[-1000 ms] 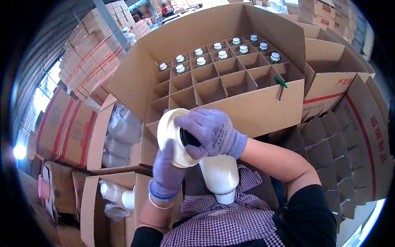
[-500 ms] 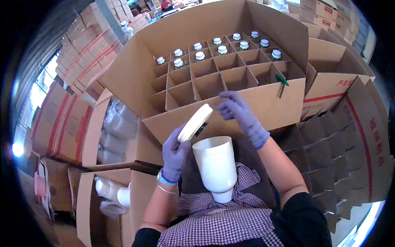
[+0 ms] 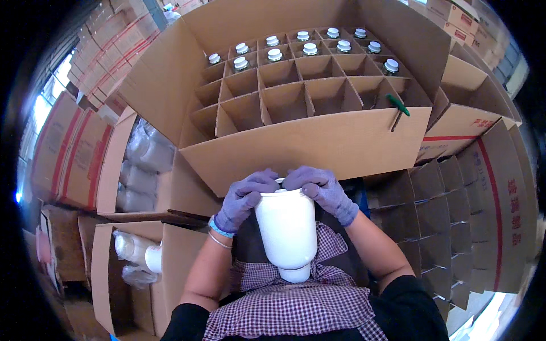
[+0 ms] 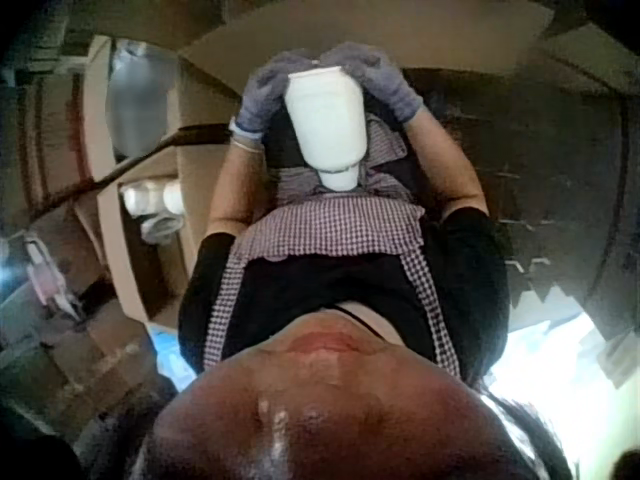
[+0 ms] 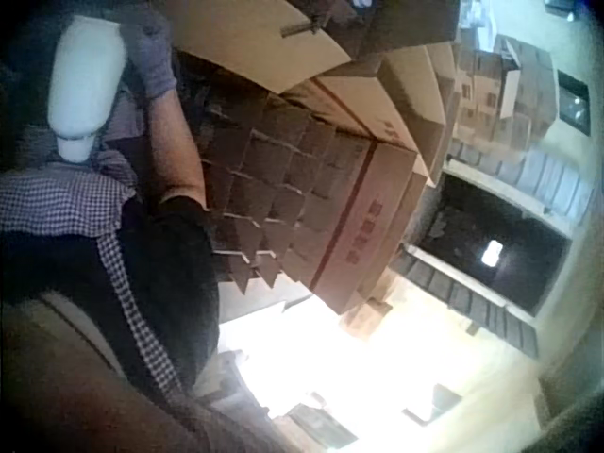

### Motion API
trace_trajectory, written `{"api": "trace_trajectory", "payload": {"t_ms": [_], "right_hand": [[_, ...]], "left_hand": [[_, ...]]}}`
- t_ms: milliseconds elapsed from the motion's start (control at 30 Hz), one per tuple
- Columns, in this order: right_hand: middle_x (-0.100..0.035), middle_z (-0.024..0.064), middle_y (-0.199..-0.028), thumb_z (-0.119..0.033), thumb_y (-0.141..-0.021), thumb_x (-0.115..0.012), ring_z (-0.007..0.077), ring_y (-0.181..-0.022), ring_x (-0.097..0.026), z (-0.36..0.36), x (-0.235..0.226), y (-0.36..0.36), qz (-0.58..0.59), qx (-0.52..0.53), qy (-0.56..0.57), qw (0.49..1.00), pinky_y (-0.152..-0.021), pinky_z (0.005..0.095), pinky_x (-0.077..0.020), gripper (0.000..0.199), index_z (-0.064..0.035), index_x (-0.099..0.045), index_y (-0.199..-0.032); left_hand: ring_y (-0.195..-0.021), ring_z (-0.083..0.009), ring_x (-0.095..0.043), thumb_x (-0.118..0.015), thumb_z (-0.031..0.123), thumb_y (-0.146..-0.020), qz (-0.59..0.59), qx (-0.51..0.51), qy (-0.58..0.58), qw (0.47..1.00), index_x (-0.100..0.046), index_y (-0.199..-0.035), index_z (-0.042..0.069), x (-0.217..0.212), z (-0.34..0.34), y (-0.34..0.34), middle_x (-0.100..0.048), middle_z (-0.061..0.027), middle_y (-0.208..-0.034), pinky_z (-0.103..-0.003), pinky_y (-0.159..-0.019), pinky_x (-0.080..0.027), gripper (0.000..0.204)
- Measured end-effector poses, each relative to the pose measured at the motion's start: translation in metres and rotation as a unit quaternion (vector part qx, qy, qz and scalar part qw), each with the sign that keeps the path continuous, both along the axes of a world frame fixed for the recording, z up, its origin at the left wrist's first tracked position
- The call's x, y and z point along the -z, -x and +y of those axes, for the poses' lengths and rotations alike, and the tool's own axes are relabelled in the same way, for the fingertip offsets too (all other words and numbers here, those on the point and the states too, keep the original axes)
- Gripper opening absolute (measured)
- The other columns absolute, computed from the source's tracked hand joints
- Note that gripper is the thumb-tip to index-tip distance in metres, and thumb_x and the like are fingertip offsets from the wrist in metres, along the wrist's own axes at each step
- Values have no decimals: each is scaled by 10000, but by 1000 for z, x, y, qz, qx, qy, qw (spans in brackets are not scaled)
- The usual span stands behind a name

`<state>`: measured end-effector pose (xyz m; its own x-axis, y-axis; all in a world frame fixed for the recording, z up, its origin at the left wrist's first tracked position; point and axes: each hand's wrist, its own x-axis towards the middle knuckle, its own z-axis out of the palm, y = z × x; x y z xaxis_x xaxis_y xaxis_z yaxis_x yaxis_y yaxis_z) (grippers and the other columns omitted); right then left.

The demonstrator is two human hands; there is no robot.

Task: The person assembles white plastic containers by inserting a black rubber stopper into the opening and securing it with a white cap. They then place the assembled container into a clear plastic bag and put it into a cardboard box. The process is repeated for multiple units in a warehouse setting.

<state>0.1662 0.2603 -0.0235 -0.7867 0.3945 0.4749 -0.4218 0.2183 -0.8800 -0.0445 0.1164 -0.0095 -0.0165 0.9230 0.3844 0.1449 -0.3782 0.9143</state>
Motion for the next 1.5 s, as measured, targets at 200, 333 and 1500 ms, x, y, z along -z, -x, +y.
{"api": "trace_trajectory", "payload": {"t_ms": [200,333,1500], "right_hand": [[-710,110,-1011,-235,-965,-562,261,-1061,-652,-27,2,-3,-13,35,34,999,-1015,389,-466,266,-11,-706,-961],[-707,139,-1029,-222,-986,-504,258,-1124,-630,-44,3,-7,-22,45,64,997,-1063,399,-436,282,-14,-694,-964],[-570,222,-1312,-426,-746,-760,388,-1254,-535,-51,-106,-32,-424,67,-289,855,-1068,414,-440,735,-36,-553,-1334]], "left_hand": [[-992,-319,-629,-468,501,-1019,-27,-7,-3,1000,-729,-976,17,1,-25,-9,-682,-166,-1030,-484,-1003,-444,551],[-962,-307,-641,-356,557,-1035,36,-32,-45,998,-714,-1003,18,-15,-43,-26,-682,-174,-1022,-454,-900,-490,648],[-1253,-260,-567,-793,245,-835,-29,-187,157,969,-361,-1510,-15,-21,-116,-144,-577,-171,-1379,-369,-1081,-426,842]]}}
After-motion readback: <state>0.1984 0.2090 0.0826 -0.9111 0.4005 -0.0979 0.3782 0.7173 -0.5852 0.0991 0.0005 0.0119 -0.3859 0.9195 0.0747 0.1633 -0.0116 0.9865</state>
